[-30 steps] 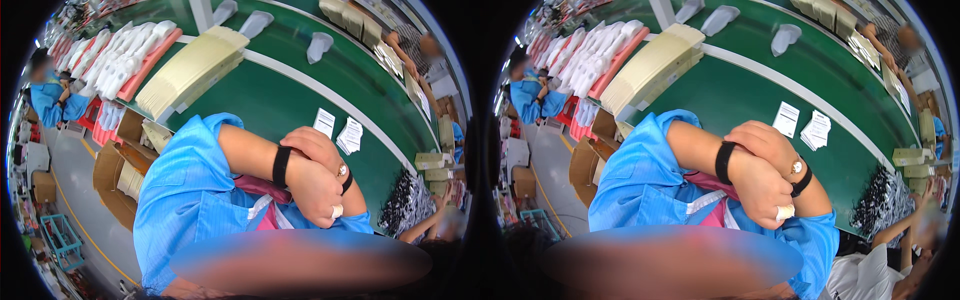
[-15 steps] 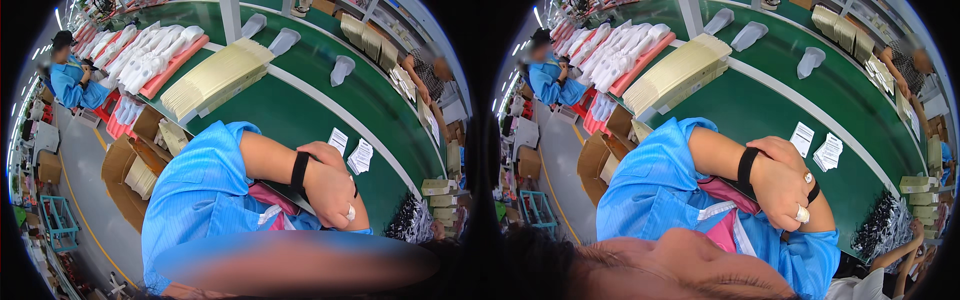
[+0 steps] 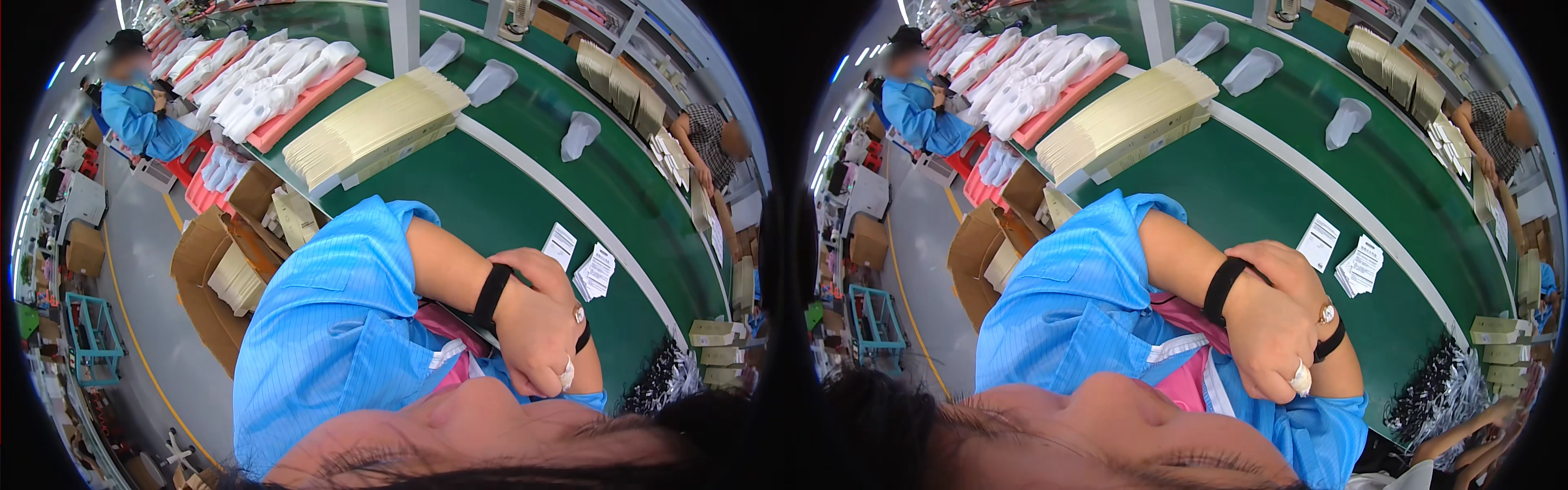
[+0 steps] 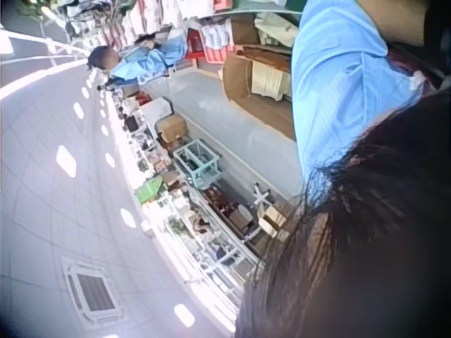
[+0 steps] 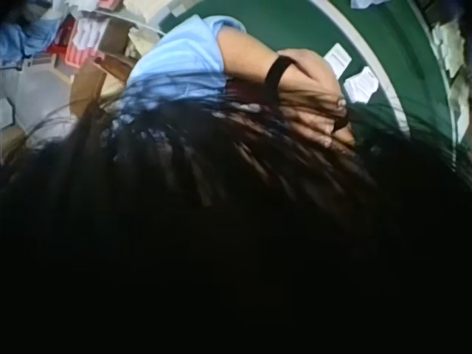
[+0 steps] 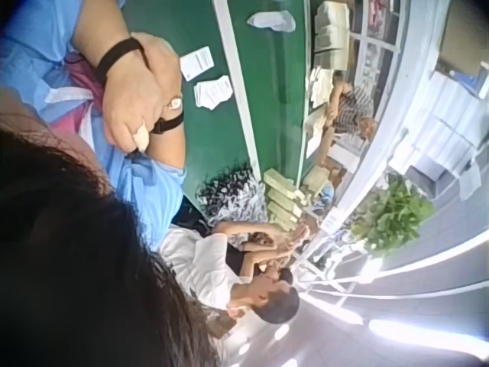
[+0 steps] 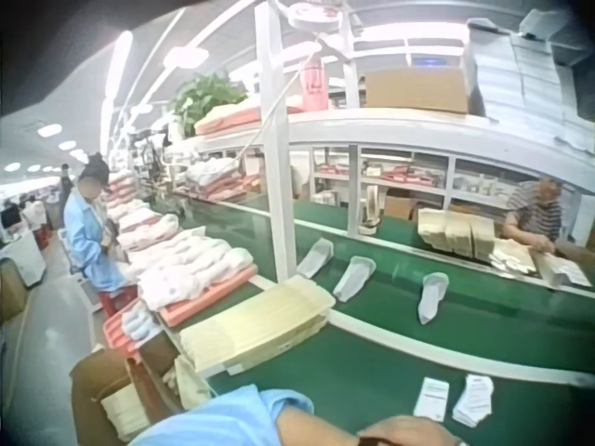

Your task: Folding and stacking paper packaging materials at a manufacturing workstation.

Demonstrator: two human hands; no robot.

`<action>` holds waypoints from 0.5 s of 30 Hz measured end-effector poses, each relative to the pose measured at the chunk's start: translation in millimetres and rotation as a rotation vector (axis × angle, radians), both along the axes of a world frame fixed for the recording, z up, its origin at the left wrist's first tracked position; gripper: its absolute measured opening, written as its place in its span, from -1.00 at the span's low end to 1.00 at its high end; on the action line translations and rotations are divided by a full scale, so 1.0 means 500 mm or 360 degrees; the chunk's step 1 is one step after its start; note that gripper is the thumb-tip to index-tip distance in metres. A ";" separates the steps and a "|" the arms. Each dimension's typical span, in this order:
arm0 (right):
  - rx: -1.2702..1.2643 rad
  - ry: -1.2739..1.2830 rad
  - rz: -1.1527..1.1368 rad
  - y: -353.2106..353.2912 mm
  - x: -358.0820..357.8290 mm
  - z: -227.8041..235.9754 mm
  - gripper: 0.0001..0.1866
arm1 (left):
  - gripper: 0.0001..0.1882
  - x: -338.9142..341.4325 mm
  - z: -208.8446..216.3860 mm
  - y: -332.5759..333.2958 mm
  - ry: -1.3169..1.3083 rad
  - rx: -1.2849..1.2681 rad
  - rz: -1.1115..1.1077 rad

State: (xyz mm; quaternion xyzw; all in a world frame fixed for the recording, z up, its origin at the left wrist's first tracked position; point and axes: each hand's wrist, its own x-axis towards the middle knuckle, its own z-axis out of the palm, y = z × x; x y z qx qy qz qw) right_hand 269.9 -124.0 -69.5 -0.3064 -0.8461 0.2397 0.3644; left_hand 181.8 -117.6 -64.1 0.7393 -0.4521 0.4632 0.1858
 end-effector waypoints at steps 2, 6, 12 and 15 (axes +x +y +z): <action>-0.0174 -0.0134 -0.0086 -0.008 0.003 0.003 -0.62 | -0.68 -0.003 0.001 -0.006 0.0011 -0.0006 -0.0020; 0.0114 -0.0110 0.0029 -0.006 0.002 -0.007 -0.62 | -0.67 -0.009 0.003 -0.014 0.0025 -0.0042 -0.0053; 0.0130 -0.0042 -0.0037 -0.017 -0.015 0.014 -0.63 | -0.71 -0.010 0.014 -0.008 0.0036 0.0005 -0.0107; 0.0178 0.0002 0.0039 -0.010 0.010 0.008 -0.63 | -0.73 0.003 0.016 0.001 0.0057 -0.0039 -0.0260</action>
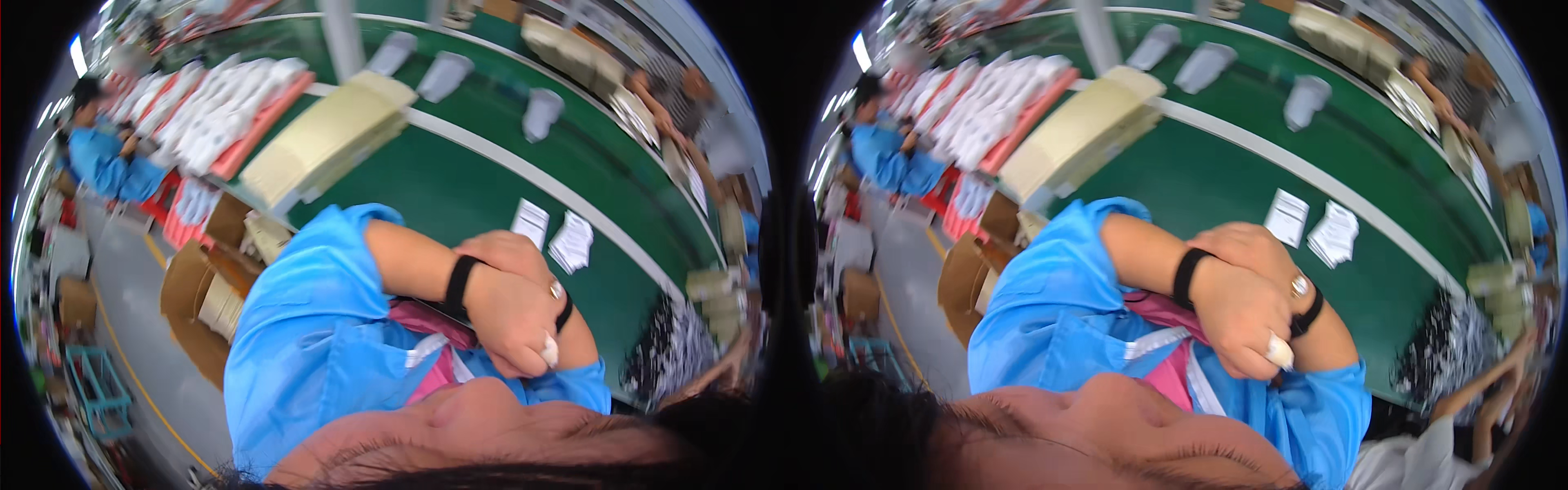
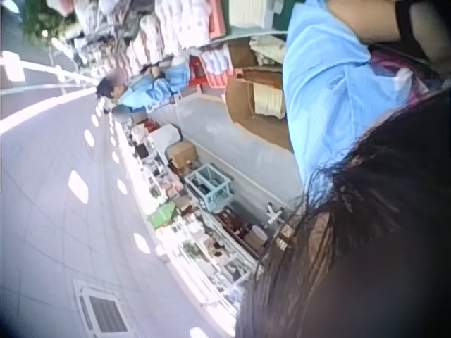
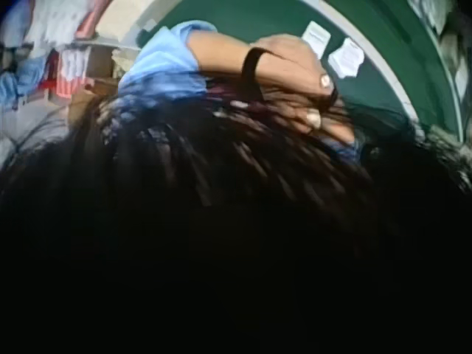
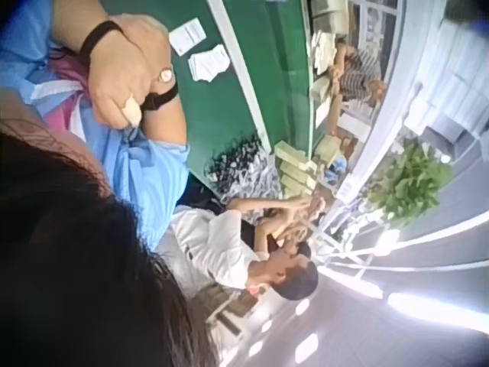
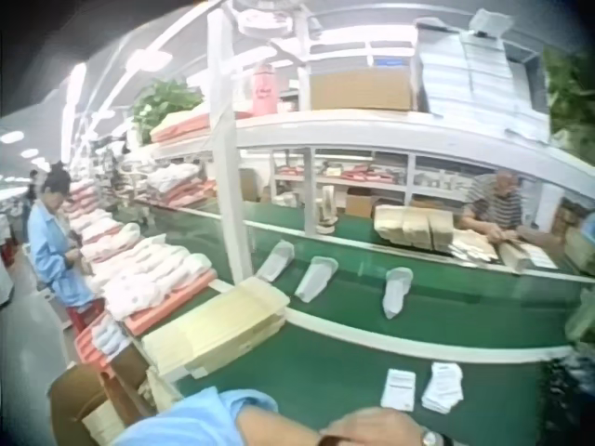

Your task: Folding and stacking paper packaging materials at a manufacturing workstation.

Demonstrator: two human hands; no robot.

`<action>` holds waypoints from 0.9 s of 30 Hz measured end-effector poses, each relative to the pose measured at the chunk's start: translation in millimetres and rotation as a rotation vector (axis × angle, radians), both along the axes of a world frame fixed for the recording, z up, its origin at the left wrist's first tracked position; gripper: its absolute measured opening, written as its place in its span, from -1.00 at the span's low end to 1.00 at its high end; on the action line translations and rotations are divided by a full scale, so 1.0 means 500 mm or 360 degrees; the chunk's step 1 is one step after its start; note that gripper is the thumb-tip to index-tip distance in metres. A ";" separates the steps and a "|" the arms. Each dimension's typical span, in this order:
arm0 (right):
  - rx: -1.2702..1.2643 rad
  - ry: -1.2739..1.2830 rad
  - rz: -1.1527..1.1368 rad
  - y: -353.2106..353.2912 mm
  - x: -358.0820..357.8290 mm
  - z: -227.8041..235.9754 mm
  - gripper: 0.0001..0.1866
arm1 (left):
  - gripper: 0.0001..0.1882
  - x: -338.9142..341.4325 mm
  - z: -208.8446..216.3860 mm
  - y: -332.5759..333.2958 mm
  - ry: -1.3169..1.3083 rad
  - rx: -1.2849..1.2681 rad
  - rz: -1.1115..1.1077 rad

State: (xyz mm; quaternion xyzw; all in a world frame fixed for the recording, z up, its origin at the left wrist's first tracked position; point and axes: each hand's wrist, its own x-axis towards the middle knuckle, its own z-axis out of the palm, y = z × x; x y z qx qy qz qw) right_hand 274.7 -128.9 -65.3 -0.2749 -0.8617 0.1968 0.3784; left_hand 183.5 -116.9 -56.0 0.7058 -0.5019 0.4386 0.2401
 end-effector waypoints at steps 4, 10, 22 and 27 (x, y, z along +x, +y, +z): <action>-0.0113 0.0103 -0.0154 0.018 -0.010 -0.020 -0.71 | -0.76 -0.015 0.001 0.043 0.0584 0.0137 0.0209; 0.0028 -0.0388 -0.0884 0.035 0.018 -0.094 -0.78 | -0.77 0.011 0.020 0.169 0.0962 -0.0147 0.1090; 0.0588 -0.1067 -0.0870 -0.067 -0.019 0.015 -0.90 | -0.61 0.038 -0.029 0.260 0.1915 -0.0500 0.0852; 0.0712 -0.0971 -0.0414 -0.089 -0.064 0.003 -0.89 | -0.56 0.042 -0.032 0.207 0.2143 -0.0220 0.0327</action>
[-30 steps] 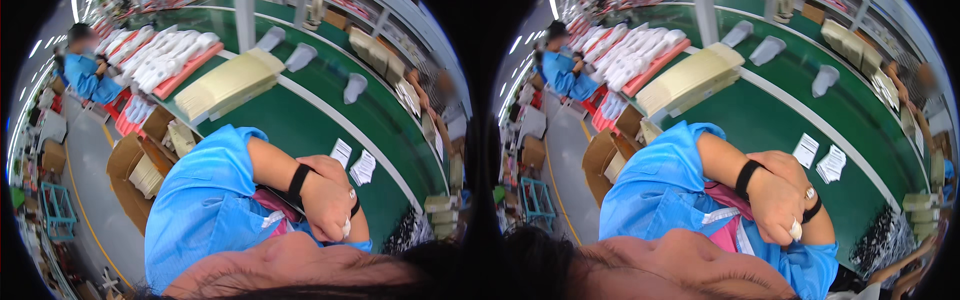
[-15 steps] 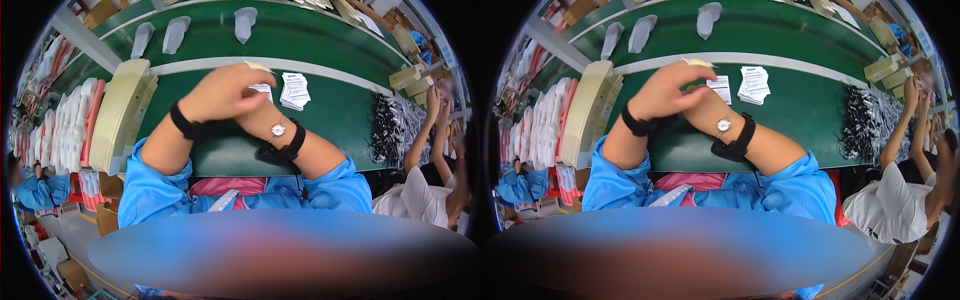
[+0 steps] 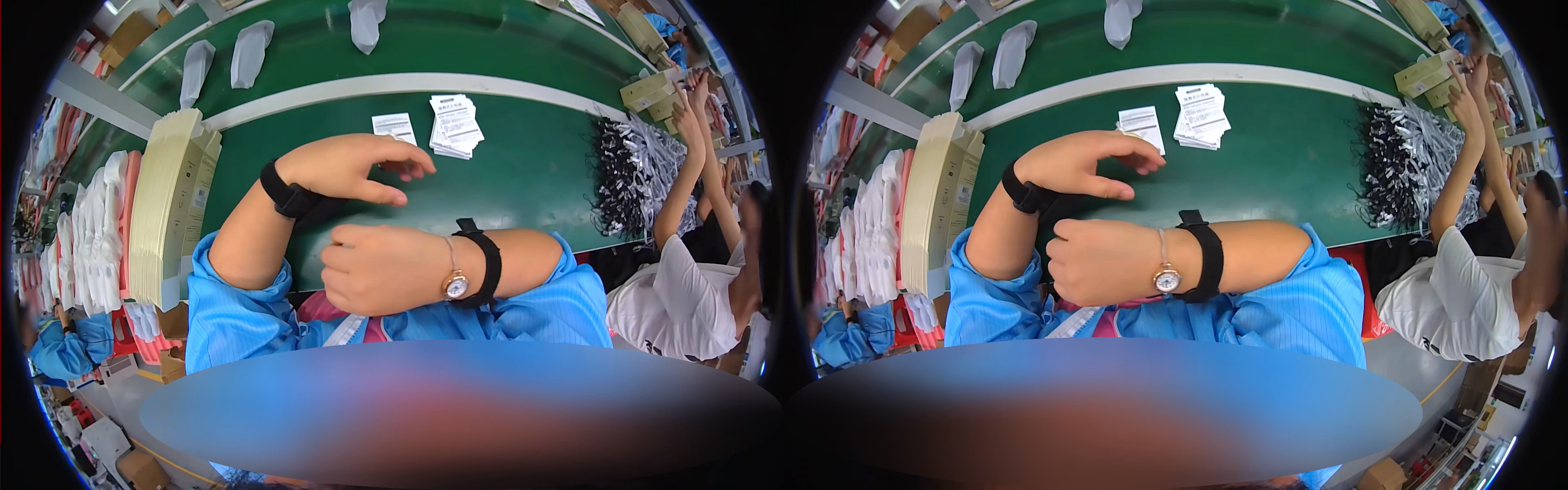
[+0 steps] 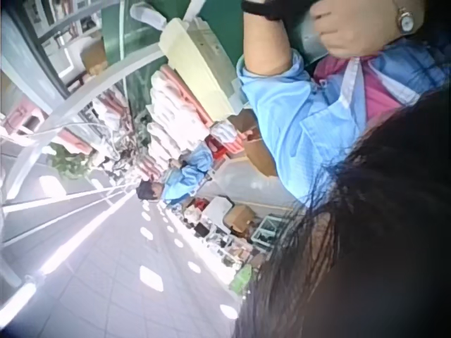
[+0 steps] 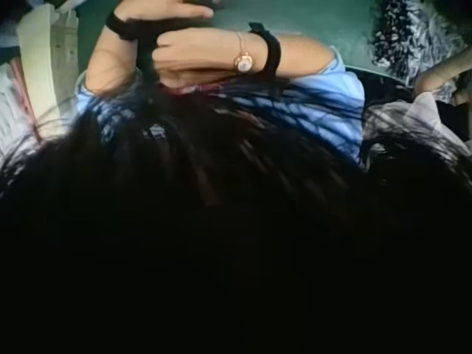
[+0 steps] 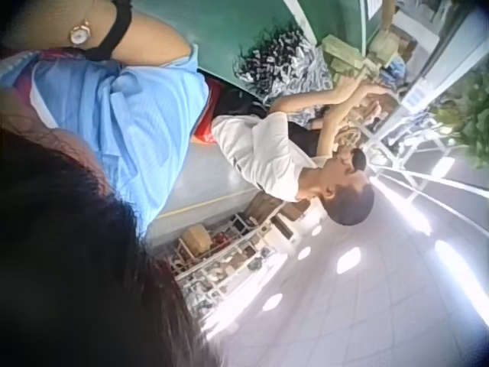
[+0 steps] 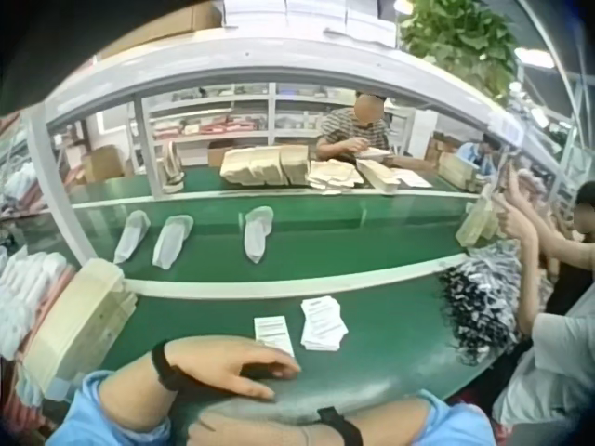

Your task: Folding and stacking paper packaging materials at a manufacturing workstation.

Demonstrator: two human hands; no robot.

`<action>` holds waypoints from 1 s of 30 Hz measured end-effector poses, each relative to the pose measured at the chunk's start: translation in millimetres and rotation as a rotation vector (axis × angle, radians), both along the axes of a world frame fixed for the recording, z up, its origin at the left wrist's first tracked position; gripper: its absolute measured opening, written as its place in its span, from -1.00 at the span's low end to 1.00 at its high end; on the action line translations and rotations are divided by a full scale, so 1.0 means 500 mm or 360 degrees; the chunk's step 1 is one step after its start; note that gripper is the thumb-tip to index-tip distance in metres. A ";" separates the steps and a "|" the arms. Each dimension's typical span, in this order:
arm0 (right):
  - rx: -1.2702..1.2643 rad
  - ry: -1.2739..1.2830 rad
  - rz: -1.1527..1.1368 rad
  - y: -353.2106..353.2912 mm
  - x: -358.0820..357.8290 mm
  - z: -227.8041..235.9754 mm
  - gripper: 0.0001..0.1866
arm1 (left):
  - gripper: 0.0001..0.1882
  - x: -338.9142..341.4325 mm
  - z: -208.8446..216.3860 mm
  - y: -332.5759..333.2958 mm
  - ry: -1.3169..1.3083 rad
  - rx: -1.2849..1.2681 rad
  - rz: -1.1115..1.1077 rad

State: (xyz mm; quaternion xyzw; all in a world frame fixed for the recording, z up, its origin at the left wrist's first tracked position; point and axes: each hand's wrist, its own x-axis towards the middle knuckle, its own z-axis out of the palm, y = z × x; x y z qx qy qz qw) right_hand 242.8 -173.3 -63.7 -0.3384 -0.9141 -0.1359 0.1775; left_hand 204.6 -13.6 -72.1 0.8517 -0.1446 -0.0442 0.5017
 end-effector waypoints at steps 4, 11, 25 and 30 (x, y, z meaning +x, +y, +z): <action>0.0114 0.0081 0.0205 0.003 -0.020 -0.020 -0.87 | -0.52 0.008 -0.005 -0.047 -0.0068 -0.0021 -0.0227; 0.0123 0.0127 0.0312 0.003 -0.034 -0.030 -0.88 | -0.64 0.018 -0.034 -0.085 -0.0413 -0.0037 -0.0303; 0.0094 0.0301 0.0456 0.017 -0.042 -0.061 -0.86 | -0.81 0.026 -0.066 -0.059 -0.1148 0.0405 -0.0117; 0.0069 0.0301 0.0451 0.013 -0.043 -0.057 -0.87 | -0.80 0.023 -0.046 -0.076 -0.1283 0.0445 -0.0118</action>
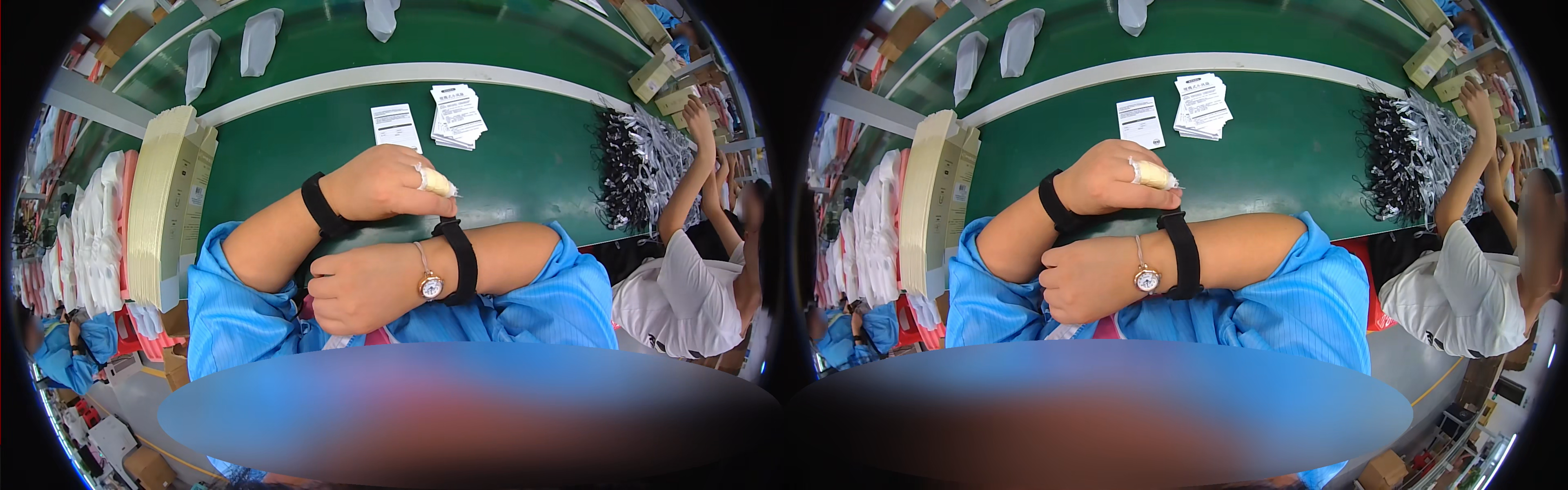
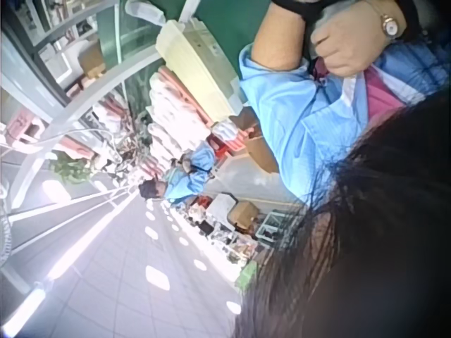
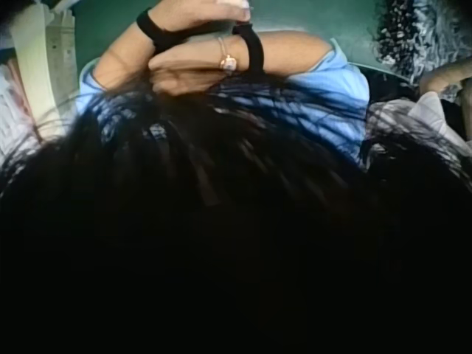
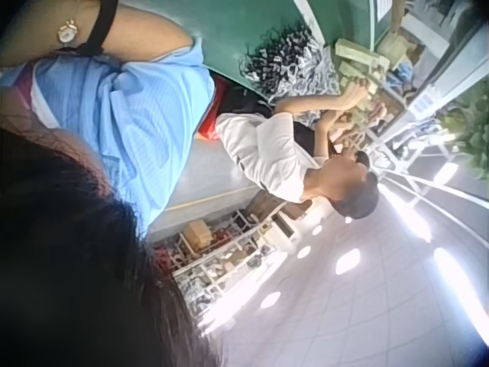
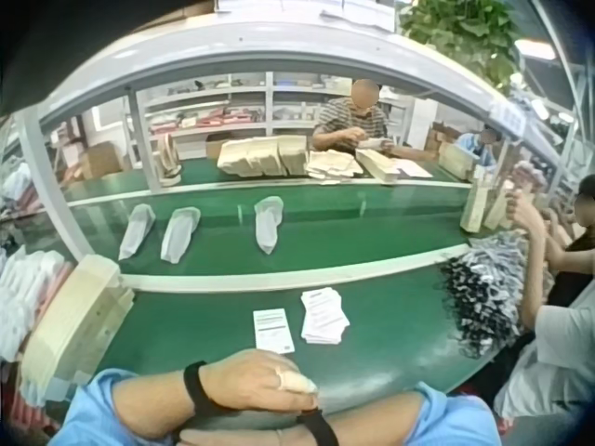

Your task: Folding and stacking paper packaging materials at a manufacturing workstation.

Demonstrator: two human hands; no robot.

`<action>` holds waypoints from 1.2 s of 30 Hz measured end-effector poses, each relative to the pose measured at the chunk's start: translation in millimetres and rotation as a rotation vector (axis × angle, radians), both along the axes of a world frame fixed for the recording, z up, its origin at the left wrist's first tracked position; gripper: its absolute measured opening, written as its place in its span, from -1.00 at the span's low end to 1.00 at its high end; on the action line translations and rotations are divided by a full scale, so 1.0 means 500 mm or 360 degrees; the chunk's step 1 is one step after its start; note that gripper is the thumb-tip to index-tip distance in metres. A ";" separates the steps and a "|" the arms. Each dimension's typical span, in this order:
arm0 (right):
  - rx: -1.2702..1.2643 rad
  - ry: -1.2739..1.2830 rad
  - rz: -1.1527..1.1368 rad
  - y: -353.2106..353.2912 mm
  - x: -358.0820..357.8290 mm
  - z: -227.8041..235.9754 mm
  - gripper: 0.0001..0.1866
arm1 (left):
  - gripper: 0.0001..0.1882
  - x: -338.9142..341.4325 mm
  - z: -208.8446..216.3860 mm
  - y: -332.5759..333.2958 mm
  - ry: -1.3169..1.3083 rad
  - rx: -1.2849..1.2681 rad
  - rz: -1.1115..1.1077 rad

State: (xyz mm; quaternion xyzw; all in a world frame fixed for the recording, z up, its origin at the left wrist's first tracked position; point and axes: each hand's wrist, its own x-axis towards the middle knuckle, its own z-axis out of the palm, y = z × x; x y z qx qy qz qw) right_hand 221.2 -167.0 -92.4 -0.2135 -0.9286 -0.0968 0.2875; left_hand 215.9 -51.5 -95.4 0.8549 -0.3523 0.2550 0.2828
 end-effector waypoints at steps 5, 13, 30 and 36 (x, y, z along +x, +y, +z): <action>-0.0012 0.0015 -0.0014 0.006 -0.001 -0.012 -0.87 | -0.78 -0.003 -0.018 -0.003 0.0394 -0.0145 -0.0066; -0.0057 -0.0045 -0.0046 0.011 0.002 -0.018 -0.88 | -0.83 -0.010 0.009 -0.032 0.1193 -0.0954 -0.0110; -0.0056 -0.0082 -0.0088 0.022 0.011 -0.022 -0.88 | -0.85 -0.010 0.008 -0.028 0.1730 -0.1421 -0.0096; -0.0101 -0.0063 -0.0063 0.022 0.007 -0.029 -0.88 | -0.86 -0.004 0.019 -0.017 0.2192 -0.0630 0.0074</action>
